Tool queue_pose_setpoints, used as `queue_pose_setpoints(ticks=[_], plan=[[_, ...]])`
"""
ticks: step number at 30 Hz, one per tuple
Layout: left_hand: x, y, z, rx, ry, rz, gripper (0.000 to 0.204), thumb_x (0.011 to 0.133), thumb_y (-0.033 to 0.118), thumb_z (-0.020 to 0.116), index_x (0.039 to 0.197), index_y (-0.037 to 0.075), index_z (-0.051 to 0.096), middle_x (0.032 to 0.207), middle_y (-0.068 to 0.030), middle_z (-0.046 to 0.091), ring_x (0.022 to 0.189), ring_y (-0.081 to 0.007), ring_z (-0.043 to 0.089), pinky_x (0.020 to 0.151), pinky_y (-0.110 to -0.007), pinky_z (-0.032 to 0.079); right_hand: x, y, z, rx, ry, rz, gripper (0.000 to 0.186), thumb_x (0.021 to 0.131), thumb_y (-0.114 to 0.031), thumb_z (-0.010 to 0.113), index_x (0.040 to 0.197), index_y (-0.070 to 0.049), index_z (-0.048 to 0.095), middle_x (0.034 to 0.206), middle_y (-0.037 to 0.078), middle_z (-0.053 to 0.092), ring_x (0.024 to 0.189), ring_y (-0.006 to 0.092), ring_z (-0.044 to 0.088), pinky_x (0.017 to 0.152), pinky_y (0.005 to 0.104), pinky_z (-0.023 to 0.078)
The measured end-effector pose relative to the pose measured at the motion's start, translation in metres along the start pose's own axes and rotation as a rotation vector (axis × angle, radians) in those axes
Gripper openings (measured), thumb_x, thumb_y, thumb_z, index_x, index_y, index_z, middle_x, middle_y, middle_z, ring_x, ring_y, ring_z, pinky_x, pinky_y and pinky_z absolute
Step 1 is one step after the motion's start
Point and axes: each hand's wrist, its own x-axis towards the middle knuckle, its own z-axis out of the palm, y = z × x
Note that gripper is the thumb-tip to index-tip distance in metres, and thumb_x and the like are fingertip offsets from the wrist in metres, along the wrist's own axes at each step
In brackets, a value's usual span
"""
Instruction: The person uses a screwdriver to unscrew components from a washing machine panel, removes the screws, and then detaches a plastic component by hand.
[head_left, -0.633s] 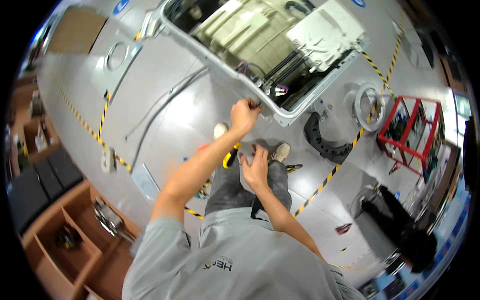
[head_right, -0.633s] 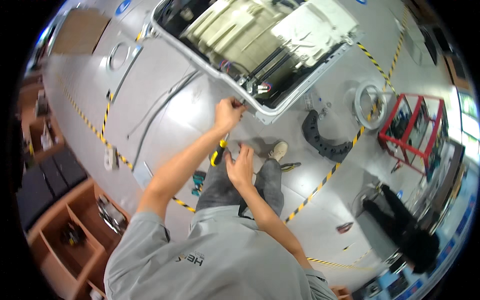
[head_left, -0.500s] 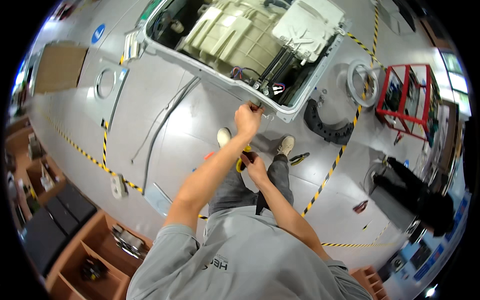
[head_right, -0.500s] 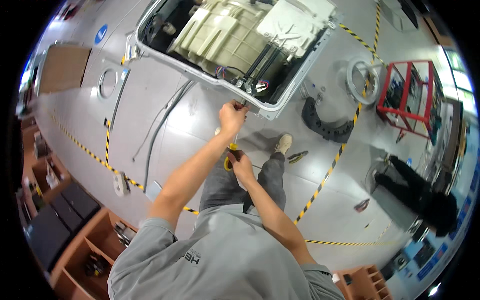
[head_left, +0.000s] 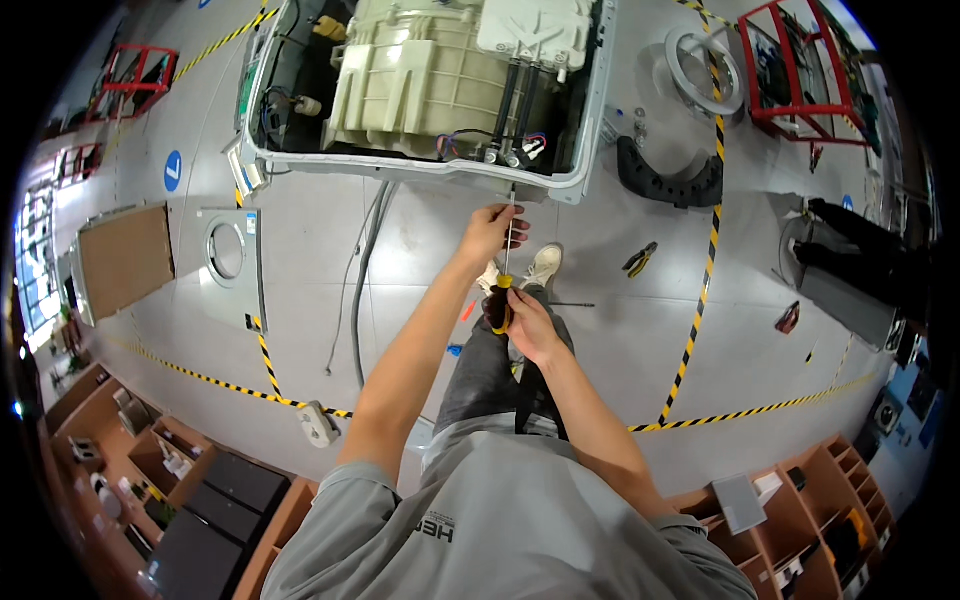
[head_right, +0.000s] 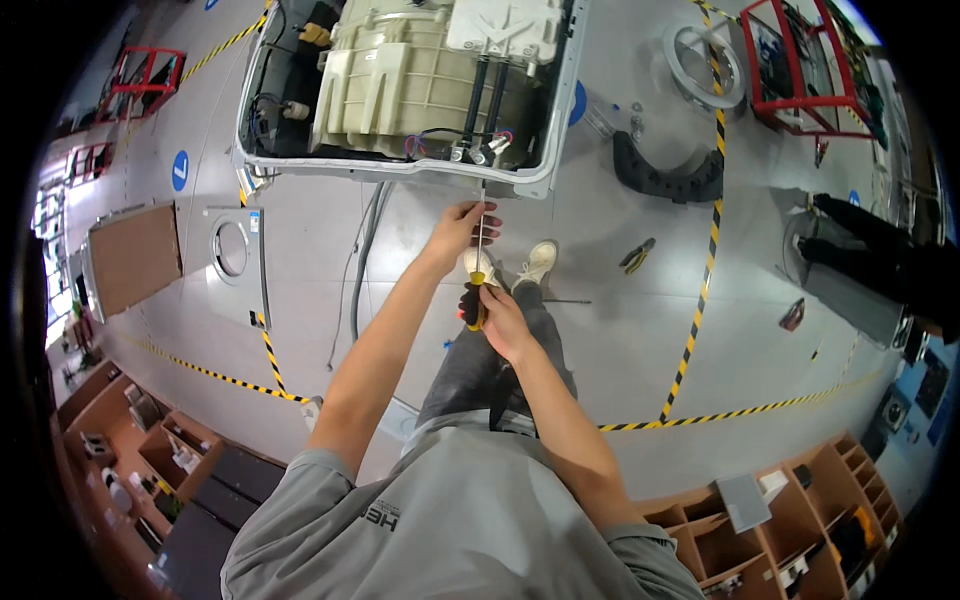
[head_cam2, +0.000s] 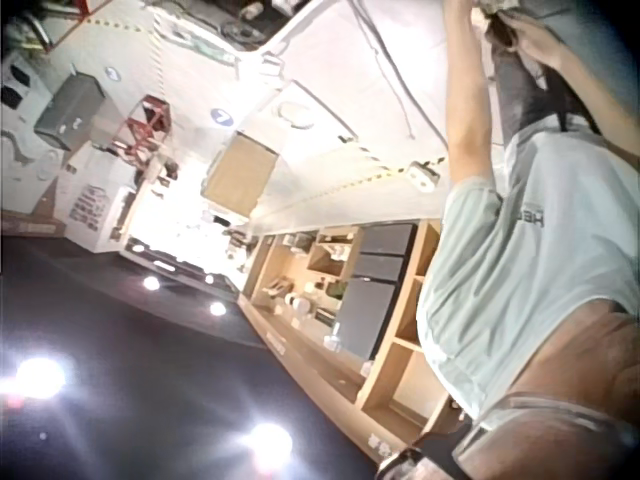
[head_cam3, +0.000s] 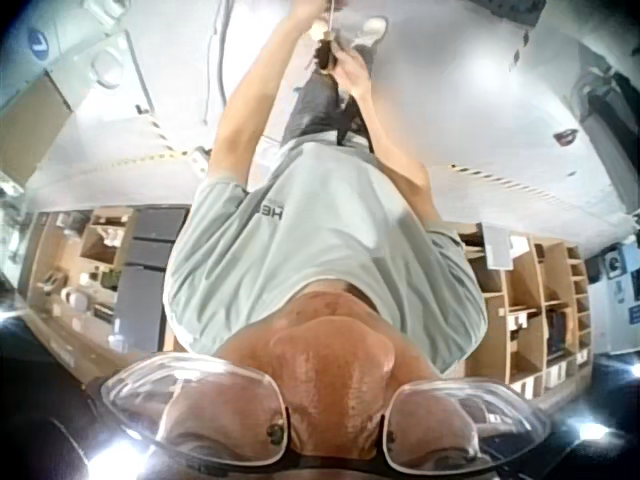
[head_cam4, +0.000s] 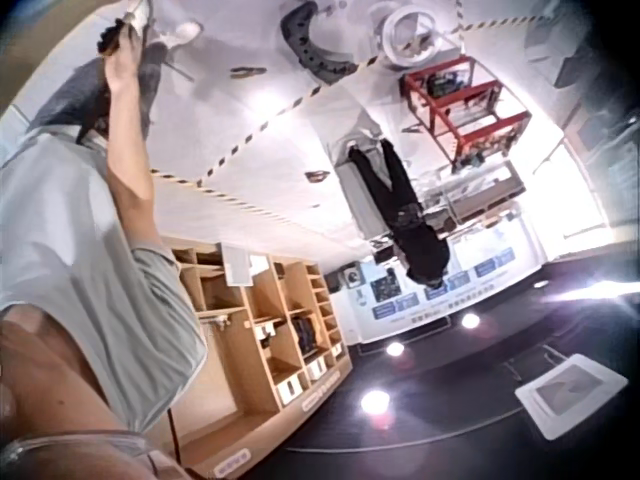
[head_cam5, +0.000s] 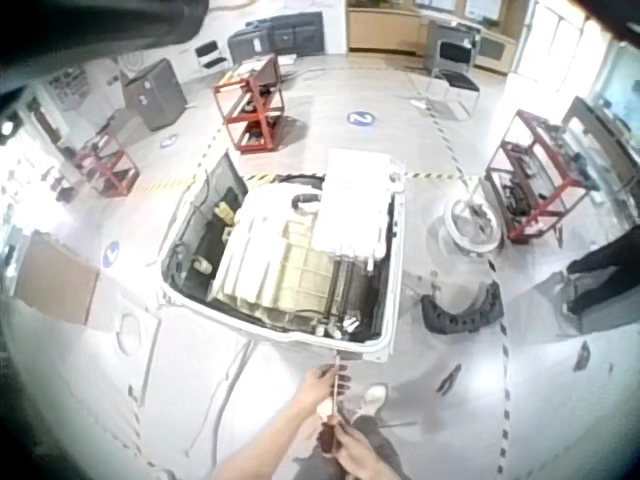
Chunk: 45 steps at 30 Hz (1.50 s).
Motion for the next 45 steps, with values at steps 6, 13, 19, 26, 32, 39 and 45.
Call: queue_pose_setpoints(ticks=[6, 13, 19, 26, 32, 39, 45], plan=[[0.004, -0.006, -0.004, 0.032, -0.024, 0.068, 0.023, 0.102, 0.015, 0.053, 0.103, -0.006, 0.062, 0.087, -0.013, 0.07, 0.071, -0.0202, 0.069, 0.063, -0.031, 0.057, 0.004, 0.014, -0.001, -0.069, 0.114, -0.195, 0.025, 0.099, -0.019, 0.062, 0.119, -0.003, 0.058, 0.103, 0.001, 0.061, 0.093, 0.0108, 0.058, 0.086, 0.0275, 0.048], [0.005, -0.006, -0.001, 0.062, 0.125, 0.115, 0.016, 0.093, 0.012, 0.069, 0.091, -0.004, 0.063, 0.083, -0.0136, 0.069, 0.068, -0.0189, 0.068, 0.06, -0.031, 0.056, 0.003, 0.022, 0.011, 0.133, 0.085, -0.09, 0.024, 0.104, -0.022, 0.053, 0.115, -0.002, 0.059, 0.096, 0.005, 0.062, 0.091, 0.0126, 0.06, 0.082, 0.0266, 0.049], [0.002, 0.0, 0.008, 0.21, 0.203, 0.164, 0.017, 0.092, 0.011, 0.071, 0.089, -0.003, 0.062, 0.084, -0.0136, 0.069, 0.068, -0.0195, 0.068, 0.06, -0.03, 0.056, 0.013, 0.023, 0.023, -0.076, 0.119, -0.254, 0.028, 0.103, -0.031, 0.056, 0.111, -0.004, 0.06, 0.094, 0.003, 0.063, 0.084, 0.014, 0.062, 0.075, 0.0296, 0.052], [0.001, 0.011, -0.006, 0.029, 0.012, 0.068, 0.016, 0.091, 0.009, 0.071, 0.086, -0.004, 0.063, 0.074, -0.0107, 0.068, 0.06, -0.0173, 0.065, 0.054, -0.029, 0.053, 0.013, 0.02, 0.025, -0.027, 0.086, -0.189, 0.031, 0.102, -0.032, 0.056, 0.11, -0.002, 0.06, 0.092, 0.004, 0.064, 0.08, 0.0172, 0.064, 0.075, 0.0316, 0.053], [0.006, 0.005, -0.002, 0.205, 0.132, 0.135, 0.017, 0.091, 0.013, 0.072, 0.089, -0.002, 0.063, 0.079, -0.0107, 0.069, 0.067, -0.0182, 0.068, 0.06, -0.029, 0.056, 0.03, 0.021, 0.027, -0.117, 0.164, -0.264, 0.032, 0.102, -0.033, 0.057, 0.107, -0.002, 0.061, 0.091, 0.006, 0.064, 0.08, 0.0171, 0.063, 0.072, 0.0315, 0.051], [0.009, 0.018, -0.013, 0.115, -0.056, 0.026, 0.015, 0.089, 0.006, 0.072, 0.089, -0.001, 0.059, 0.08, -0.0106, 0.067, 0.067, -0.0193, 0.068, 0.06, -0.029, 0.056, 0.022, 0.006, 0.037, -0.083, 0.126, -0.305, 0.028, 0.099, -0.03, 0.062, 0.106, -0.002, 0.06, 0.088, 0.004, 0.063, 0.081, 0.0148, 0.063, 0.071, 0.0289, 0.05], [0.013, 0.015, -0.001, 0.255, 0.053, 0.074, 0.012, 0.091, 0.004, 0.07, 0.089, -0.002, 0.059, 0.082, -0.0107, 0.067, 0.072, -0.0203, 0.068, 0.061, -0.03, 0.056, 0.04, -0.013, 0.058, -0.271, 0.394, -0.388, 0.018, 0.097, -0.016, 0.064, 0.093, -0.001, 0.057, 0.082, 0.005, 0.061, 0.066, 0.0148, 0.062, 0.061, 0.0287, 0.049]])
